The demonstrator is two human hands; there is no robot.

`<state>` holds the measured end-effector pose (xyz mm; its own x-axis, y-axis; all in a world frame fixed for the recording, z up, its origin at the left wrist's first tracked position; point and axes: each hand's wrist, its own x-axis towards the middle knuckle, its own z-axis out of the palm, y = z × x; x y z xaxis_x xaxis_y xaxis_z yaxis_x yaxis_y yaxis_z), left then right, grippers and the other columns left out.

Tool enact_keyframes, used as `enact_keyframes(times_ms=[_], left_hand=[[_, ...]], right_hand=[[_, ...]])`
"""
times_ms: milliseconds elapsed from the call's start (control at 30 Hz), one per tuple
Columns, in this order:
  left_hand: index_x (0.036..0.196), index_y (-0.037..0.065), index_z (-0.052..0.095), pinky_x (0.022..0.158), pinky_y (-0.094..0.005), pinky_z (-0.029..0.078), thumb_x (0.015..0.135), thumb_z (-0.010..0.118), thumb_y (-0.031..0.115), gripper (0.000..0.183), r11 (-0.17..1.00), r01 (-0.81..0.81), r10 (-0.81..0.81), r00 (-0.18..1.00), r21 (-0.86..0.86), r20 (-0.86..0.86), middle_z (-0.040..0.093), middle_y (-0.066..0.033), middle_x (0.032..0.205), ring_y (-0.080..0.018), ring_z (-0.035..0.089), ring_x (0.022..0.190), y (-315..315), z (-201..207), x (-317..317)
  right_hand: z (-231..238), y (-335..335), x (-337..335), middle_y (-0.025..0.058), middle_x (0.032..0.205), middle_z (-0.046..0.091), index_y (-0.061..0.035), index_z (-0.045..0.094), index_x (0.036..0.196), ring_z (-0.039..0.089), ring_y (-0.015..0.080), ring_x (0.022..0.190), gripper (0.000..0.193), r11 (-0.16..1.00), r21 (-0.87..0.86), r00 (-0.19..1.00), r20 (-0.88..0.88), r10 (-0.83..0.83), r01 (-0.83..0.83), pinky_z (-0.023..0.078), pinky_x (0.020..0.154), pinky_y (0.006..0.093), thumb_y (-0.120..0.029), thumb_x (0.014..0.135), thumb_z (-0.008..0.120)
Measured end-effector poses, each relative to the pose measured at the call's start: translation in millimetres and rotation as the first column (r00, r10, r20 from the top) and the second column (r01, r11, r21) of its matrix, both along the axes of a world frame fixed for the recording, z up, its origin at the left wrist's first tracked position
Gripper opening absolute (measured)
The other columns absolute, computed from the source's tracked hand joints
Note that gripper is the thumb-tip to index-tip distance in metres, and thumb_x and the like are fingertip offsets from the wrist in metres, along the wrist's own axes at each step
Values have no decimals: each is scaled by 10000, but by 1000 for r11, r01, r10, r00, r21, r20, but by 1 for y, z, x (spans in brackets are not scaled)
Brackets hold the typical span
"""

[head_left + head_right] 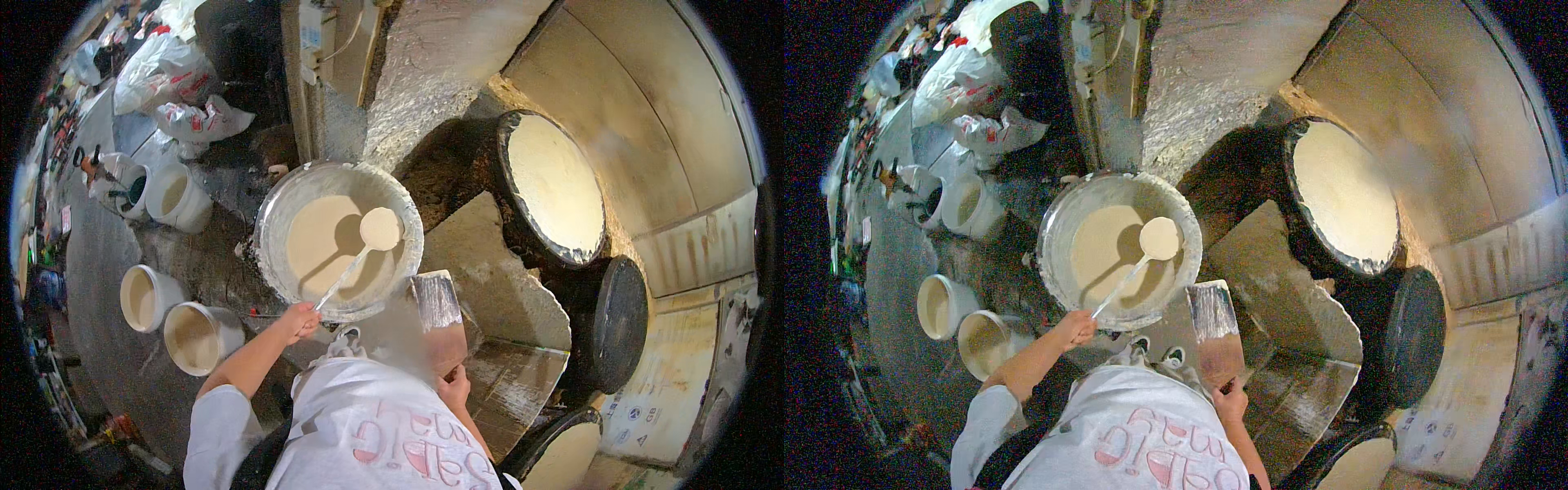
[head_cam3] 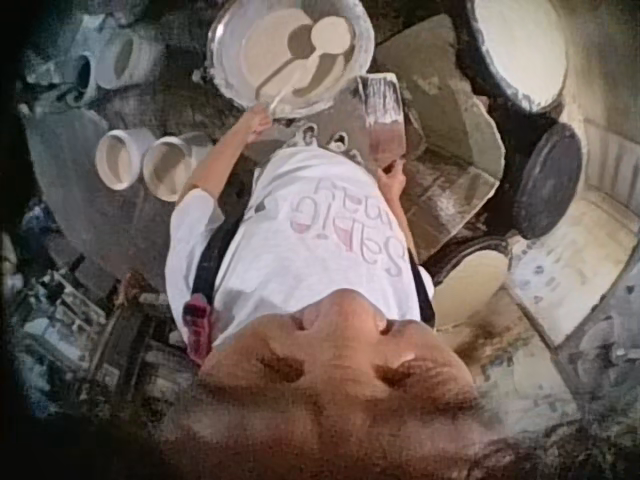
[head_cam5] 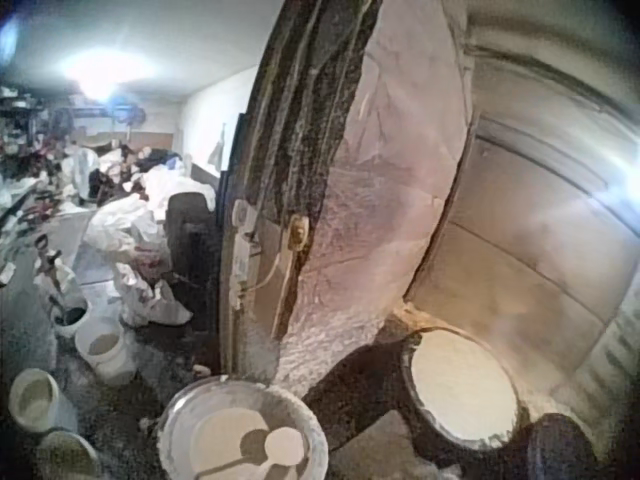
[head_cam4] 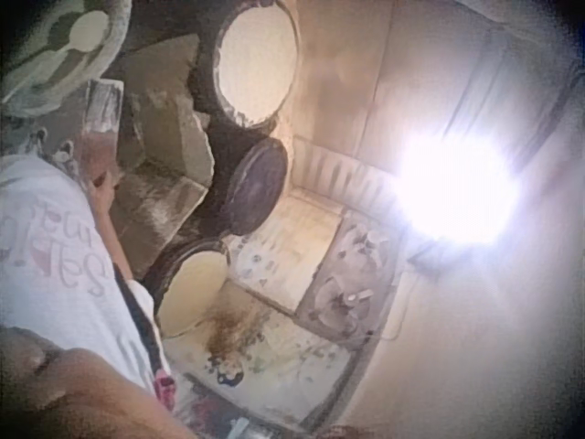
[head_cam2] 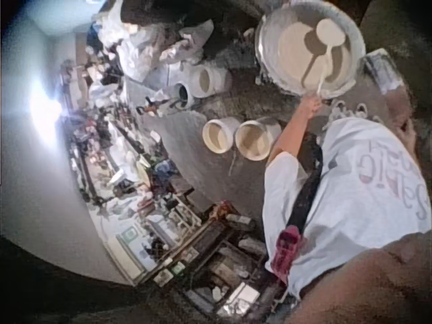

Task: The person ladles batter onto hot circular griddles, spreads it into thin round cakes using a wooden spreader, then peels the cooked cakes off with a blue plastic scraper and stacks them on a woven tray. The person repeats this cycle across multiple griddles.

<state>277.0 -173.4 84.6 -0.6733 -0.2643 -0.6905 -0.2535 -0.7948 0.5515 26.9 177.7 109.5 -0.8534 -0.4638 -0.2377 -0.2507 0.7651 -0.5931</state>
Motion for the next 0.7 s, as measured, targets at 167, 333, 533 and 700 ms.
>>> enact_keyframes(times_ms=[167, 333, 533, 700], left_hand=[[831, 45, 455, 368, -243, 206, 914, 426, 144, 132, 996, 74, -72, 997, -42, 33, 358, 24, 537, -81, 289, 371, -24, 61, 12], [832, 38, 465, 367, -240, 213, 919, 421, 143, 144, 984, 152, -139, 980, -90, 142, 358, 21, 535, -76, 279, 366, -41, 147, 11], [832, 33, 474, 363, -221, 217, 925, 431, 138, 147, 969, 235, -211, 950, -80, 231, 360, 24, 543, -64, 268, 367, -30, 225, -25], [853, 19, 488, 343, -217, 206, 921, 455, 125, 130, 920, 360, -304, 904, -153, 300, 367, 15, 545, -63, 279, 372, 10, 273, -109]], right_hand=[[3, -14, 2, 172, 816, 652, -69, 555, 1000, 624, 374, 763, 440, 999, 39, 999, -30, 30, -29, 491, 660, 447, -295, 657, 713], [5, -37, -6, 171, 753, 640, -35, 540, 887, 623, 361, 722, 321, 987, 138, 994, -51, 93, -86, 493, 626, 441, -228, 682, 695], [14, -64, -39, 204, 762, 641, -73, 564, 962, 616, 401, 724, 335, 981, 23, 977, -86, 196, -195, 488, 660, 488, -229, 688, 677], [9, -57, -87, 183, 806, 655, -80, 578, 1019, 632, 371, 761, 404, 994, 5, 993, -40, 108, -108, 501, 692, 455, -243, 672, 706]])
